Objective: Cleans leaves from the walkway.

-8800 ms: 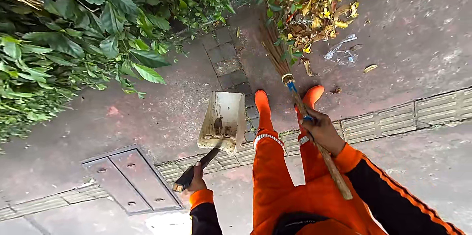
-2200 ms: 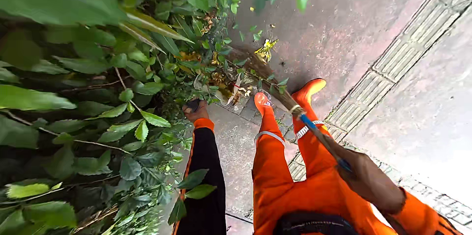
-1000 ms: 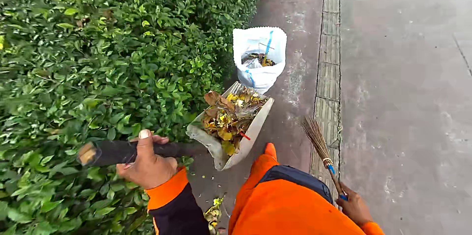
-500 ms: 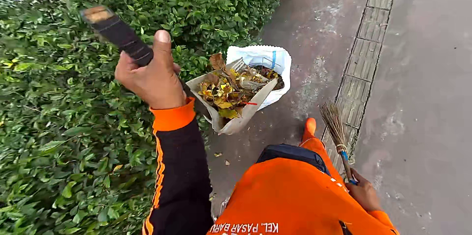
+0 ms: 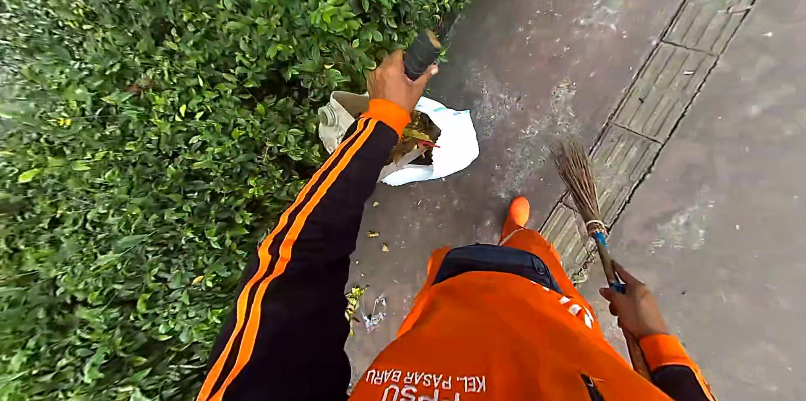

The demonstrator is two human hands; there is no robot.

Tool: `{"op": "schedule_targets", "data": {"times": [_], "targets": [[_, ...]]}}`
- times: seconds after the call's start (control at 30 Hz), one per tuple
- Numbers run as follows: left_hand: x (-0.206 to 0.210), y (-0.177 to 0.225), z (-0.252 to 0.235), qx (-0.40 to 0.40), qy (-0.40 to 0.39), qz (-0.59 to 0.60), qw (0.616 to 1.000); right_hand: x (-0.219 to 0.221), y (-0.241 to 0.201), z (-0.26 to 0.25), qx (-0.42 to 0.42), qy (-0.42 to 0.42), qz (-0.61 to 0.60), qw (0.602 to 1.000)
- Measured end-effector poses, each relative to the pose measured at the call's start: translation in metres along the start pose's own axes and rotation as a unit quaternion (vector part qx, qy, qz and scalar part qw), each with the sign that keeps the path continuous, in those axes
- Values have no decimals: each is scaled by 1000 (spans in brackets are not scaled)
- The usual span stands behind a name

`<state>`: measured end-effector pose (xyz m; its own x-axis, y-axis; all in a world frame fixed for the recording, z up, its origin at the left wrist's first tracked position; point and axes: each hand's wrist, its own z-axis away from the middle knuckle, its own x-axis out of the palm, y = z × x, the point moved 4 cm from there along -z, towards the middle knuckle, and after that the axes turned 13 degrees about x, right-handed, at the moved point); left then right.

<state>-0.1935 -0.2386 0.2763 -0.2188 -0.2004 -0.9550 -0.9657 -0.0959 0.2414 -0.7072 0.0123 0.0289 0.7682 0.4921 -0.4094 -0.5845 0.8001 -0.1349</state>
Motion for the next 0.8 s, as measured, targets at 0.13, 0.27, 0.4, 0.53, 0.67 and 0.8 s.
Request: {"op": "schedule_targets", "data": {"times": [0.13, 0.27, 0.4, 0.53, 0.67, 0.8], "targets": [[5, 51, -13, 73, -45, -27, 996, -12, -5, -6, 5, -5, 5, 1000], [5, 80, -35, 92, -172, -72, 978, -15, -16, -15, 16, -27, 16, 999], [-7, 90, -47, 92, -189, -99, 973, -12, -19, -20, 14, -51, 26, 998], [-16, 91, -48, 101, -198, -119, 968, -7, -22, -23, 8, -59, 30, 998], [-41, 95, -58, 97, -181, -134, 969, -7, -16, -24, 11, -65, 28, 997], [-52, 90, -68, 121, -83, -101, 984, -3, -21, -32, 7, -67, 46, 997]]}}
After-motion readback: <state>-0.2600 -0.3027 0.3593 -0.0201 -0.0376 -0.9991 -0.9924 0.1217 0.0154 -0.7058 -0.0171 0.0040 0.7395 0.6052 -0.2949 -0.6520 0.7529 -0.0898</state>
